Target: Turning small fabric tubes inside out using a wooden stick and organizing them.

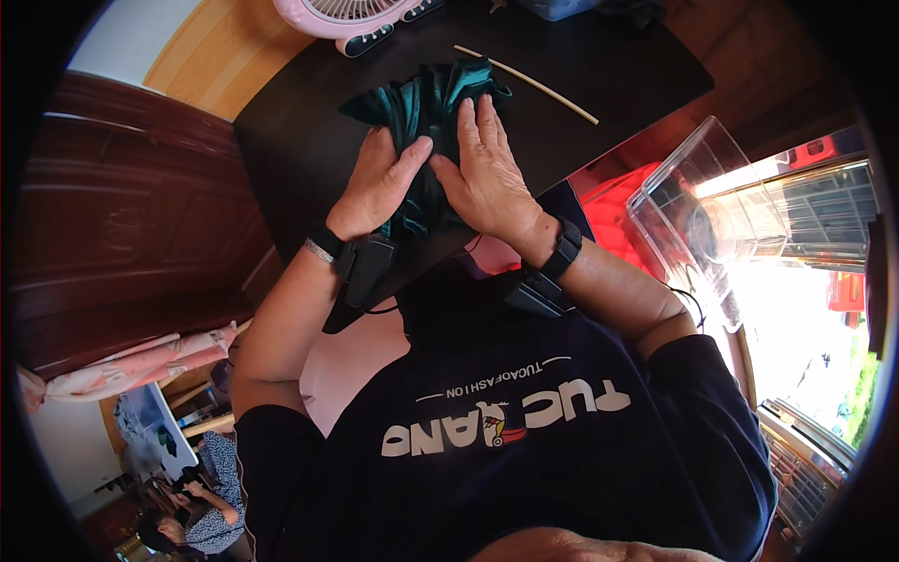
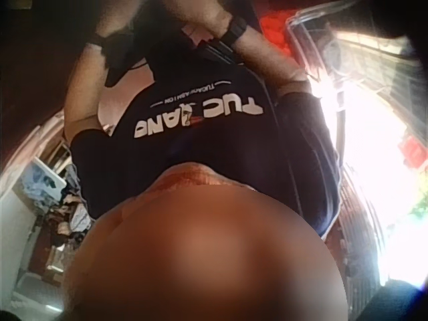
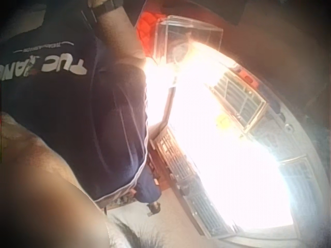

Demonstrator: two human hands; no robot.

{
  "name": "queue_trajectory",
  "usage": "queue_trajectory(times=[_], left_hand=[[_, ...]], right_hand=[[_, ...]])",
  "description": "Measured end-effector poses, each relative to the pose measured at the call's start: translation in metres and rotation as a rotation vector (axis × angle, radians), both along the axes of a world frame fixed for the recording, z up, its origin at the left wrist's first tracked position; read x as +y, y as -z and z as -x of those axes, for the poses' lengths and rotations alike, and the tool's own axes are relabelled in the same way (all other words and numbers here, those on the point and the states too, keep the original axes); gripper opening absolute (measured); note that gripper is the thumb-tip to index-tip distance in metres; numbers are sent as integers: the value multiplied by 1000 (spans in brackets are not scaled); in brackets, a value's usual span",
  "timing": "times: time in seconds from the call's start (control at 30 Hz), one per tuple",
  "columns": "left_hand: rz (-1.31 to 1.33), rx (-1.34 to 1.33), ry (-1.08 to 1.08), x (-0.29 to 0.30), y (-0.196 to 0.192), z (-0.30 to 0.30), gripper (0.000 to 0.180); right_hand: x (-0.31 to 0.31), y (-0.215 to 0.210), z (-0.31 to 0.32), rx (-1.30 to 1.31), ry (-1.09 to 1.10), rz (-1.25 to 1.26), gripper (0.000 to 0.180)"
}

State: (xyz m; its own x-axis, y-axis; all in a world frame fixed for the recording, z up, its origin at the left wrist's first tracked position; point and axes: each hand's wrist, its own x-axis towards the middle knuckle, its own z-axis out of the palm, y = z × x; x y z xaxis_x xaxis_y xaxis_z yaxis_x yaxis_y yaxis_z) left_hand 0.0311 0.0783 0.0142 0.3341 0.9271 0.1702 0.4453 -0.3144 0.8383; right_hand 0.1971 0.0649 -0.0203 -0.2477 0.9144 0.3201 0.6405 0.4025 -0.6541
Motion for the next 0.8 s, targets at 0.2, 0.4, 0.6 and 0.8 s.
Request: queue_trajectory(times=[0.2, 0.4, 0.6, 0.8], left_hand=[[-324, 762, 142, 14, -5, 40, 32], [496, 568, -134, 46, -28, 30, 59], [411, -11, -481, 46, 0, 43, 77], [723, -469, -248, 48, -4, 33, 85]], right_hand=[[2, -2, -3, 154, -28, 72, 79], [4, -7, -4, 274, -25, 191, 92], [8, -8, -10, 458, -49, 281, 92], [7, -3, -12, 469, -35, 226, 90]])
